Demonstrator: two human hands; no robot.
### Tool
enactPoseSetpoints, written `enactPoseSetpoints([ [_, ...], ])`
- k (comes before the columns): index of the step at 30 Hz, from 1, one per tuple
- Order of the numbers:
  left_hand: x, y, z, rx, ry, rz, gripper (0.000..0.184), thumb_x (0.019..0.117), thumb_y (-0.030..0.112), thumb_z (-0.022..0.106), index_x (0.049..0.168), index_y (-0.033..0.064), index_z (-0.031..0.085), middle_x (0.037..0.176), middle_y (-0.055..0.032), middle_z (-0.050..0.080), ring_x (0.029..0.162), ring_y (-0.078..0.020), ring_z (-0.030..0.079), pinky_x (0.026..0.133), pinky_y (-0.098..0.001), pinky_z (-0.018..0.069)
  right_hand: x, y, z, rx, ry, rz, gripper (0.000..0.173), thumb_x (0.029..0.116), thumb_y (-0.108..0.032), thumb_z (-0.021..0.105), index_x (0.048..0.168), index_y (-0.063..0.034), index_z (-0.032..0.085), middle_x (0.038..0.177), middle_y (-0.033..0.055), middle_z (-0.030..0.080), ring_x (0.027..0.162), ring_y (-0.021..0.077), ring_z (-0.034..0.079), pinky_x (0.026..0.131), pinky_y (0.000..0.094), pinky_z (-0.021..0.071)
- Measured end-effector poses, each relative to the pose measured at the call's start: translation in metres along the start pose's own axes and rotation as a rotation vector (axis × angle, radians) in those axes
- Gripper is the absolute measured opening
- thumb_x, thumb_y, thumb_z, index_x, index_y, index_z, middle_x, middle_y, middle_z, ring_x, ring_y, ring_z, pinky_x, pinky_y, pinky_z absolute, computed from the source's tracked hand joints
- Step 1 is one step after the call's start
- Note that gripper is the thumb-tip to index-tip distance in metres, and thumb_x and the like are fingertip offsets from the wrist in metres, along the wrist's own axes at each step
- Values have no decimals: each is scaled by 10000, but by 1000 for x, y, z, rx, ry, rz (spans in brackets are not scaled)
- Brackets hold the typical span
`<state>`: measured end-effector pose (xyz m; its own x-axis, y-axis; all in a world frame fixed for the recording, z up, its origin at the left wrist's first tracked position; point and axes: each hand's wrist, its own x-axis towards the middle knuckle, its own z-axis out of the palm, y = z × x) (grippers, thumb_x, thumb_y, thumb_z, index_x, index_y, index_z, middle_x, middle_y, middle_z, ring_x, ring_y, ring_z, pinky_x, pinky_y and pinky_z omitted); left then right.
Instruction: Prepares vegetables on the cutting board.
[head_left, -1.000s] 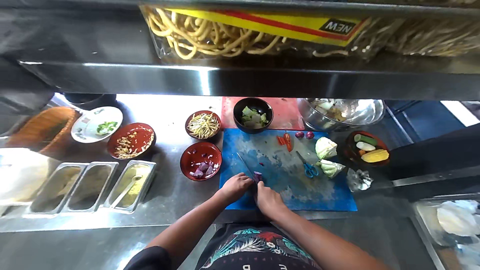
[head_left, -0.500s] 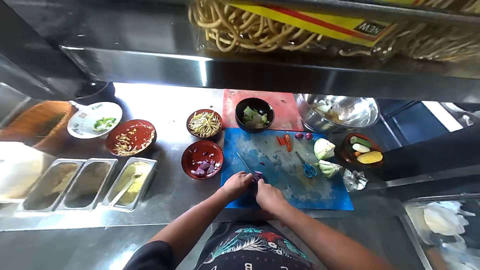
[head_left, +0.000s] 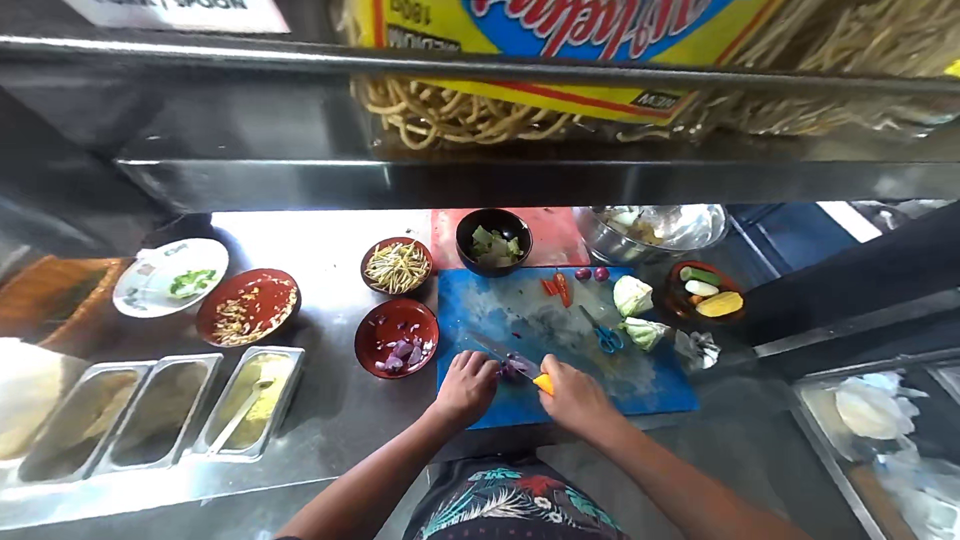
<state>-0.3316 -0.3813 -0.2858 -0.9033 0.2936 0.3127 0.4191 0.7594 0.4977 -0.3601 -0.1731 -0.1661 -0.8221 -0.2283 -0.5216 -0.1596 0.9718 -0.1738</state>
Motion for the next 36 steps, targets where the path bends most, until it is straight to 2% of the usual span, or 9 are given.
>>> enactPoseSetpoints([
  [4,9,28,11,65,-96,241,467,1066,425,481,1493,253,563,1619,-49,442,1534,-286,336,1245,-545,268,-11,12,1,-60,7,-25,400,928,-164,650,1313,-99,567,1189,167,666,1072,347,684,878,522,569],
  [10,24,11,27,120,-490,199,662,1104,530,139,1651,179,264,1737,22,163,1614,-216,19,1290,-561,6,-46,54,4,-18,52,44,376,893,-202,675,1255,-120,610,1121,138,692,1026,332,695,850,537,573],
  [12,28,-3,27,127,-564,214,655,1109,506,139,1652,158,255,1740,15,150,1614,-211,-5,1288,-567,-23,-70,78,6,39,22,90,381,875,-215,692,1235,-117,615,1088,141,694,1004,338,692,835,559,565],
  [15,40,-13,17,45,-555,207,630,1099,465,349,1636,139,303,1717,-11,242,1605,-218,116,1300,-511,76,-96,111,27,278,-30,161,394,872,-226,673,1246,-118,610,1002,134,689,888,309,684,766,539,559],
  [19,70,-11,-7,-69,-614,85,881,874,275,821,1597,89,354,1603,-160,410,1413,-375,469,1135,-571,419,-96,114,91,988,-16,245,436,914,-116,575,1335,-19,515,919,117,678,661,201,673,599,375,592],
  [24,98,-3,-12,-53,-890,7,637,931,135,740,1511,53,490,1483,-219,489,1343,-391,515,1127,-533,440,-64,69,144,1246,65,266,338,1043,-278,549,1266,-24,541,868,100,669,631,193,662,557,361,580],
  [28,84,1,-4,-139,-802,-83,537,903,135,772,1391,14,586,1379,-245,545,1193,-370,617,1018,-506,526,-41,36,158,1306,68,218,306,1075,-282,492,1234,-25,540,809,84,648,608,188,652,554,354,581],
  [31,72,6,0,-217,-702,-212,686,850,219,856,1433,30,545,1378,-248,541,1193,-366,615,1009,-513,536,-27,20,159,1342,53,189,290,1080,-268,488,1229,-25,543,806,84,652,608,191,657,553,354,585],
  [36,56,8,10,-328,-484,-365,448,945,146,725,1365,29,624,1328,-220,598,1201,-332,621,1049,-475,520,-19,6,157,1367,58,161,237,1073,-230,480,1179,-28,546,795,79,647,591,180,649,533,340,581],
])
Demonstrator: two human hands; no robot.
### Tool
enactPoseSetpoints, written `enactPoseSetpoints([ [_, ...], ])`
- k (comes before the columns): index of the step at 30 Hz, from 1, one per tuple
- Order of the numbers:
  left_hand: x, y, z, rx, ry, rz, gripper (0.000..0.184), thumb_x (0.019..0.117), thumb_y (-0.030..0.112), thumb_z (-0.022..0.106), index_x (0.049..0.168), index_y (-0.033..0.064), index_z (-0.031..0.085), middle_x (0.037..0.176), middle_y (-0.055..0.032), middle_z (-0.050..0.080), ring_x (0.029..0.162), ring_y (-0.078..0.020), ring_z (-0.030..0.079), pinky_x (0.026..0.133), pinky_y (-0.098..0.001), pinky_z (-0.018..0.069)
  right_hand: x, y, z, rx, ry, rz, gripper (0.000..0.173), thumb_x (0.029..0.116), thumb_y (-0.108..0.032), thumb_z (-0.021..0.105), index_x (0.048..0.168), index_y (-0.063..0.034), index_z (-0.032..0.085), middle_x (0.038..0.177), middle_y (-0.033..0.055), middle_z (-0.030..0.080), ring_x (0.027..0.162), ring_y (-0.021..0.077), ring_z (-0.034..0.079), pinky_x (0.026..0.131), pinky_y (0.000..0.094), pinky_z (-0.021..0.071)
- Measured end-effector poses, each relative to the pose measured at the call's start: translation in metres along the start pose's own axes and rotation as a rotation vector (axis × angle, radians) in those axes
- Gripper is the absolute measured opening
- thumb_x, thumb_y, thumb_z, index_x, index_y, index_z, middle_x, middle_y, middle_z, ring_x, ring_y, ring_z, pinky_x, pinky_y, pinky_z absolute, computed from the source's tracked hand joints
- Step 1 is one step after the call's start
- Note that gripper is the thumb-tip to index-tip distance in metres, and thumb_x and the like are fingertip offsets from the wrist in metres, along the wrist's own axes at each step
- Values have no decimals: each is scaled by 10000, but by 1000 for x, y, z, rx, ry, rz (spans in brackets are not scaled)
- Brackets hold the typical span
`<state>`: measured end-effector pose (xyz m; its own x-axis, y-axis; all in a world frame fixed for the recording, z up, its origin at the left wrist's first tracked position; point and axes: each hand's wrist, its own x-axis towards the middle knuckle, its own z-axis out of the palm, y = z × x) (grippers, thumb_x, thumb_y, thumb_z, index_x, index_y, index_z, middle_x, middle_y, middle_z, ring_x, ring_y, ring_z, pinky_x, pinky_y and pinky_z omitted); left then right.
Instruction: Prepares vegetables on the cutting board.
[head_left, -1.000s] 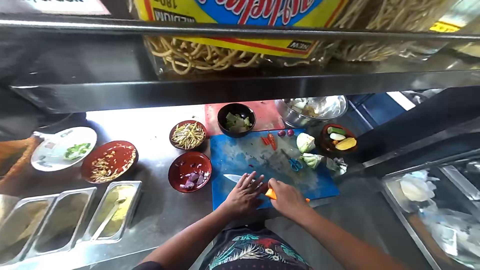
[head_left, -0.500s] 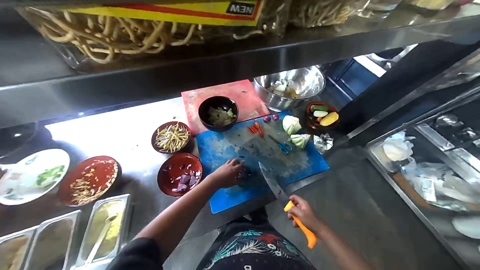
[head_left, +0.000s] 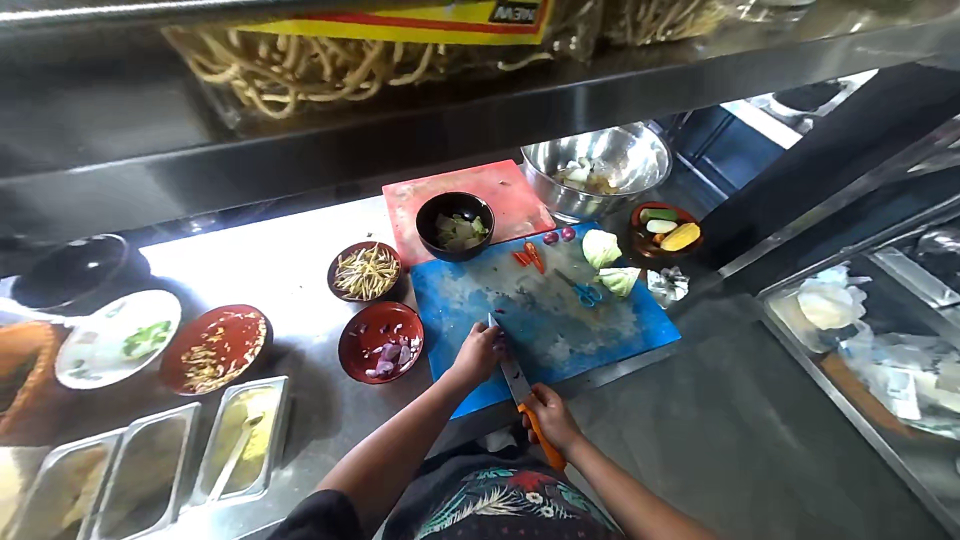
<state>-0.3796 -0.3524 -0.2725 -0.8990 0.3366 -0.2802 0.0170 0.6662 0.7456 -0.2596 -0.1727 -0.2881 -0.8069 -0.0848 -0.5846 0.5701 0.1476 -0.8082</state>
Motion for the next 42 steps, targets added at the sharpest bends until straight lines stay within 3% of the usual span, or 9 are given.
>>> enactPoseSetpoints([
  [9,-23,-1,-38,-244,232,-14,437,921,143,767,1330,35,657,1286,-213,628,1182,-320,633,1037,-478,528,1,-58,8,-194,-51,-86,269,1060,-217,496,1220,-13,569,815,94,667,606,193,659,547,355,585],
  [13,-50,-15,-85,-214,429,-66,416,928,167,761,1321,63,673,1278,-186,645,1187,-306,631,1044,-489,518,6,-104,41,-292,-188,-131,266,1062,-257,518,1200,-36,575,848,87,676,635,180,662,577,340,581],
  [16,-73,-42,-109,-159,549,-126,385,938,157,747,1305,61,685,1251,-169,668,1170,-295,647,1039,-490,527,10,-125,77,-389,-281,-86,323,1059,-264,545,1299,-48,539,924,102,677,698,186,684,628,345,598],
  [19,-90,-71,-121,-43,469,-236,368,970,152,696,1313,25,656,1194,-191,707,1135,-336,680,1030,-550,528,11,-135,102,-528,-309,-27,318,1068,-276,533,1305,-64,539,954,106,679,721,195,688,660,361,597],
  [24,-112,-67,-119,311,338,-283,467,1010,84,563,1477,97,556,1530,-96,538,1424,-329,478,1168,-530,401,14,-148,100,-532,-362,-9,310,1078,-268,517,1287,-39,531,953,112,680,696,185,689,642,343,600],
  [27,-111,-67,-96,545,212,-147,655,991,68,541,1615,133,353,1728,-93,180,1596,-319,131,1289,-534,132,12,-159,92,-469,-433,32,293,1082,-264,511,1277,-46,529,932,90,676,661,155,675,611,301,587],
  [29,-109,-74,-89,619,189,-168,641,1048,173,496,1644,119,267,1735,-115,131,1606,-326,62,1291,-552,48,10,-166,84,-429,-493,61,289,1082,-251,503,1280,-42,526,909,80,669,640,143,660,595,288,574],
  [34,-103,-68,-108,655,163,-357,617,961,148,630,1537,15,451,1706,-175,212,1598,-380,58,1279,-592,15,4,-175,39,-506,-588,76,315,1077,-273,516,1309,-60,517,933,75,658,646,138,637,596,292,555],
  [42,-47,-15,-116,680,309,-412,761,945,208,634,1594,-19,306,1673,-290,196,1569,-461,136,1265,-619,90,45,-103,-99,-454,-556,24,357,1060,-290,577,1303,-29,553,967,144,665,727,219,659,679,397,575],
])
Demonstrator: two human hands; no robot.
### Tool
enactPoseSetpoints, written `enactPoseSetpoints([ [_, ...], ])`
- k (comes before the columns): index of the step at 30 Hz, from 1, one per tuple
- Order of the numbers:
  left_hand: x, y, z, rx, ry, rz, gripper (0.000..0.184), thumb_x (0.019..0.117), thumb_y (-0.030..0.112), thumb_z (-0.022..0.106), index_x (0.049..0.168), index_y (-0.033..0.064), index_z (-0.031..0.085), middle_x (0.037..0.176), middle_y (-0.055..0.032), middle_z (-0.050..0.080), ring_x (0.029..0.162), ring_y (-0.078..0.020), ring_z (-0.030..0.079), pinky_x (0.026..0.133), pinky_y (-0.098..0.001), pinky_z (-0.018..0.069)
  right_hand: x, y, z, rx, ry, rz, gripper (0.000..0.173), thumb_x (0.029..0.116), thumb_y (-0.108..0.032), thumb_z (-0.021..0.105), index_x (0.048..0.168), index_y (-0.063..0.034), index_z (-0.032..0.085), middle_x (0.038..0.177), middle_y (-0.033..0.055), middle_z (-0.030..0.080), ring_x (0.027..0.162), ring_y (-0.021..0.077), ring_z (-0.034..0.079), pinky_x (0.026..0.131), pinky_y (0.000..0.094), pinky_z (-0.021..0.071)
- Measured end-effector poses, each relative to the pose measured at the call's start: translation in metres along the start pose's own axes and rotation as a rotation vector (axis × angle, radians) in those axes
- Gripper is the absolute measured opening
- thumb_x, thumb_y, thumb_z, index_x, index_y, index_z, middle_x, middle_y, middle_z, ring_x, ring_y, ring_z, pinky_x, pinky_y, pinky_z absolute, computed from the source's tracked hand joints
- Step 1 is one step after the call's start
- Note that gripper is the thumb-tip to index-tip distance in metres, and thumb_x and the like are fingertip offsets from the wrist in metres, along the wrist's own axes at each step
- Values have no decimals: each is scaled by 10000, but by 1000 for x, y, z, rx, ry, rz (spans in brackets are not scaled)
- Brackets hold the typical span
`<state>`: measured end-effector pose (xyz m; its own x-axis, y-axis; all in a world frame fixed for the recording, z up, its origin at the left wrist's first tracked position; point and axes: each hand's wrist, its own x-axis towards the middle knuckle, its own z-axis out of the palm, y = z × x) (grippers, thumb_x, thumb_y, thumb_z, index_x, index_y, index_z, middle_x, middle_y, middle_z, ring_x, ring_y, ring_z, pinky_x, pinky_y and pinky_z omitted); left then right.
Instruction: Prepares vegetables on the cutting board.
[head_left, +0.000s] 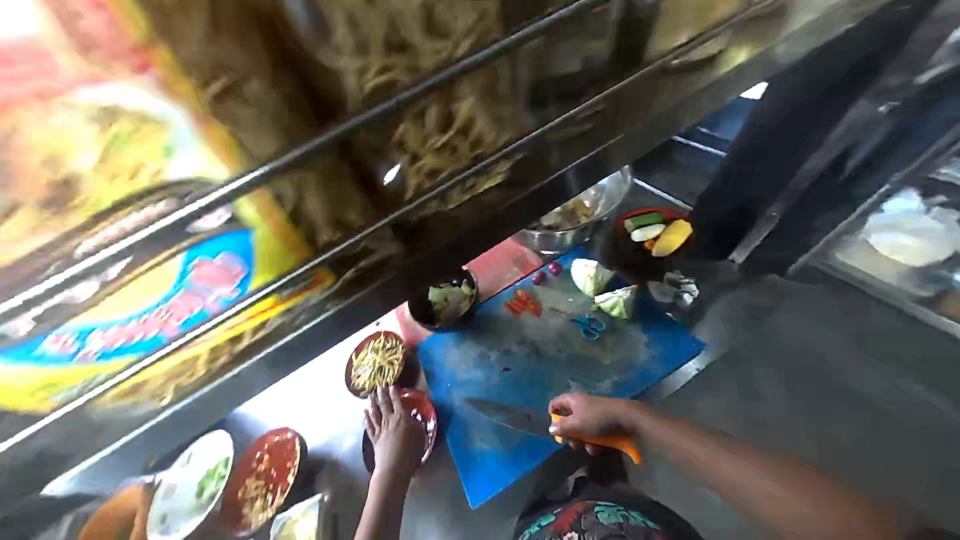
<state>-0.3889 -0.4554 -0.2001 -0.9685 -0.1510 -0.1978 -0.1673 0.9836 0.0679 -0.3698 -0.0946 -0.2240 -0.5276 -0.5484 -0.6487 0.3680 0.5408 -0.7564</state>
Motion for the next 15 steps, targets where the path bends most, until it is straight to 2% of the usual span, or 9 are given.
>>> enactPoseSetpoints([
  [2,14,42,-12,-41,8,105,605,995,189,566,1558,25,415,1629,-243,344,1537,-419,269,1254,-591,193,-1,34,-19,-73,17,48,378,1048,-294,601,1298,-11,585,990,188,683,754,269,668,721,456,572],
  [5,48,127,-33,-180,-178,319,455,1067,230,485,1486,58,531,1521,-168,526,1442,-319,469,1216,-491,356,-12,57,-42,-86,-7,67,426,1051,-334,595,1316,-1,579,1010,200,692,774,293,676,753,489,571],
  [8,97,213,-24,-294,-258,512,394,1064,236,543,1418,73,604,1427,-158,612,1339,-308,576,1153,-501,441,-25,69,-58,-63,-29,47,399,1048,-343,592,1252,0,592,958,168,683,723,257,662,699,455,572],
  [10,135,260,-11,-285,-205,596,444,1019,159,605,1455,83,567,1443,-178,591,1322,-342,584,1124,-542,465,-31,79,-66,-45,-51,28,387,1048,-348,588,1226,-4,601,950,161,681,710,245,660,681,445,572],
  [12,171,297,1,-239,-187,623,562,963,81,640,1509,89,506,1515,-185,521,1376,-361,530,1147,-557,438,-39,91,-73,-31,-73,37,385,1049,-364,582,1222,-21,601,932,148,677,686,236,658,654,431,573],
  [13,184,310,7,-208,-197,625,593,945,53,648,1517,81,492,1530,-187,505,1393,-365,510,1158,-556,424,-44,97,-77,-20,-82,45,381,1047,-363,583,1223,-25,598,925,147,677,680,237,659,649,428,574],
  [15,201,327,20,-137,-232,607,614,915,5,658,1505,82,505,1496,-197,537,1346,-390,552,1113,-592,455,-54,108,-87,-10,-84,67,370,1045,-349,593,1218,-22,603,925,152,680,688,242,666,656,430,577],
])
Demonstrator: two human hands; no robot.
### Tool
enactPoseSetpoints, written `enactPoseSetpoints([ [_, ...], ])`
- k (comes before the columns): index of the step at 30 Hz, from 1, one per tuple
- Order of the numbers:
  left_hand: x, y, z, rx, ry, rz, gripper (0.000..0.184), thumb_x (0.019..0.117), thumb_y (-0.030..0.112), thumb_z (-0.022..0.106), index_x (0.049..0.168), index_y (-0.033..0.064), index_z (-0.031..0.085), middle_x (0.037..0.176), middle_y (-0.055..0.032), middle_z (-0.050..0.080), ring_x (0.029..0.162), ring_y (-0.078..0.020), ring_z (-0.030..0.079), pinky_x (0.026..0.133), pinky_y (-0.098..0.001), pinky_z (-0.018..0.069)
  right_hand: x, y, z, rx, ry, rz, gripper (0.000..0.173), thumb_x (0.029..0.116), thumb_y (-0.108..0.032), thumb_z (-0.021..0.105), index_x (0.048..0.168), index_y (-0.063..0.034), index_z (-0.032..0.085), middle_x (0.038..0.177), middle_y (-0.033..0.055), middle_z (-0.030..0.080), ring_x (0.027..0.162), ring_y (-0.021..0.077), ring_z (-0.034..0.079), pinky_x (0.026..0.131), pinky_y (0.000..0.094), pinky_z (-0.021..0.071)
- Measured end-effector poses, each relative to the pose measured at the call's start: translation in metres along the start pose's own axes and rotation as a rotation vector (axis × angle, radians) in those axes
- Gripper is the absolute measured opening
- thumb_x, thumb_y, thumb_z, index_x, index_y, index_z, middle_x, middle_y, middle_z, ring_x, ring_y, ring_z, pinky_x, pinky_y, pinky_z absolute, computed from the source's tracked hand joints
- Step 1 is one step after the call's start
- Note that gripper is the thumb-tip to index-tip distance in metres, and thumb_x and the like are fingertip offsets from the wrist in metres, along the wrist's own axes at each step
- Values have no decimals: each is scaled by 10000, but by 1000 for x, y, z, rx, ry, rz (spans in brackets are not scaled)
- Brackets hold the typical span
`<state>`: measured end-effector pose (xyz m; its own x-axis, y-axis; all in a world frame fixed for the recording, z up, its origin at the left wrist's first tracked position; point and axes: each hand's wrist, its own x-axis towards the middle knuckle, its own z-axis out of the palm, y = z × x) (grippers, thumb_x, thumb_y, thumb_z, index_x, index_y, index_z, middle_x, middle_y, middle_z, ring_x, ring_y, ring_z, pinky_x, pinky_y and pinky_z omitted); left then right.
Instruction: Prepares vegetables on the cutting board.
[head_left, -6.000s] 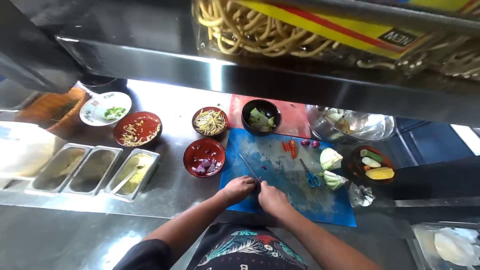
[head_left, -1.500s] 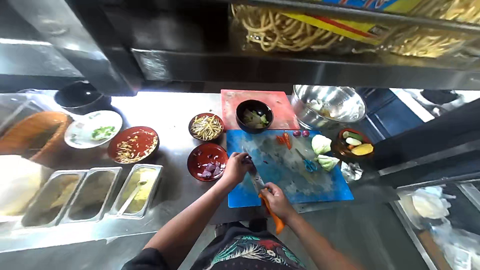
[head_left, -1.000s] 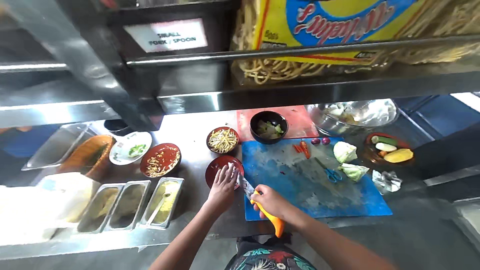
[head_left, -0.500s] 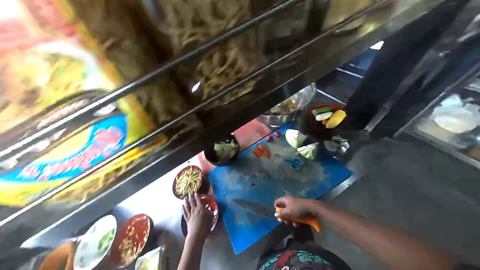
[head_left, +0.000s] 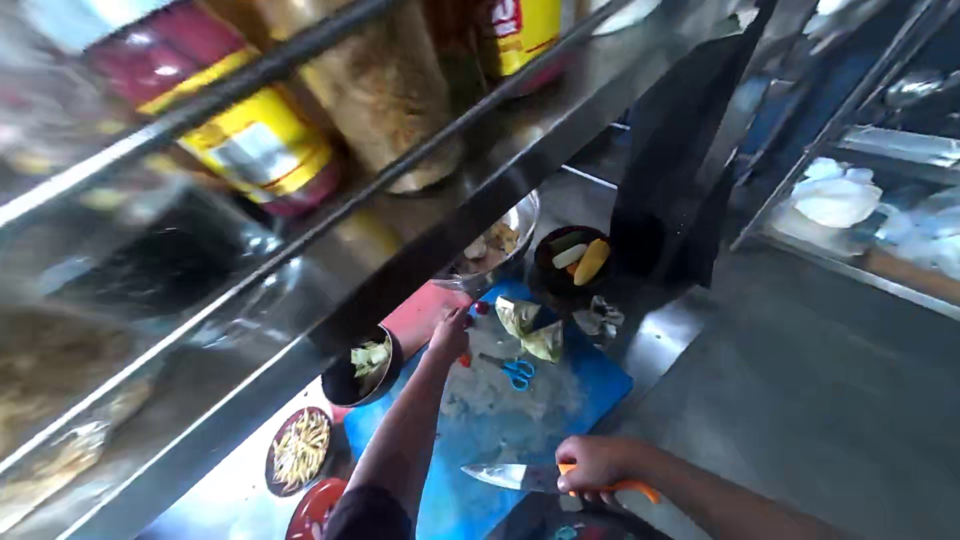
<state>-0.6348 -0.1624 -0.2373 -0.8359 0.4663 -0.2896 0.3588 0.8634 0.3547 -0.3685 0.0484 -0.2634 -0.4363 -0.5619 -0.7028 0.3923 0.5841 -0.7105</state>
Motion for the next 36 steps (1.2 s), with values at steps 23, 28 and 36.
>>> enactPoseSetpoints([
  [23,-321,-61,134,-515,488,-335,360,919,278,775,1187,48,706,1229,-120,698,1168,-244,660,1026,-440,545,31,-119,42,-594,214,61,334,1068,-356,463,1262,-98,549,943,162,661,896,353,678,781,563,540],
  [28,-318,-71,156,-509,701,-214,333,920,270,783,1181,71,726,1233,-134,689,1190,-271,649,1038,-463,540,35,-156,104,-753,338,229,394,1098,-361,390,1380,-113,511,1075,198,695,1039,390,692,864,579,548],
  [36,-316,-84,168,-509,845,-80,251,947,290,749,1112,101,744,1170,-78,711,1137,-233,662,1017,-434,545,23,-180,143,-827,320,341,376,1100,-322,355,1373,-110,504,1101,198,698,1049,386,697,871,588,547],
])
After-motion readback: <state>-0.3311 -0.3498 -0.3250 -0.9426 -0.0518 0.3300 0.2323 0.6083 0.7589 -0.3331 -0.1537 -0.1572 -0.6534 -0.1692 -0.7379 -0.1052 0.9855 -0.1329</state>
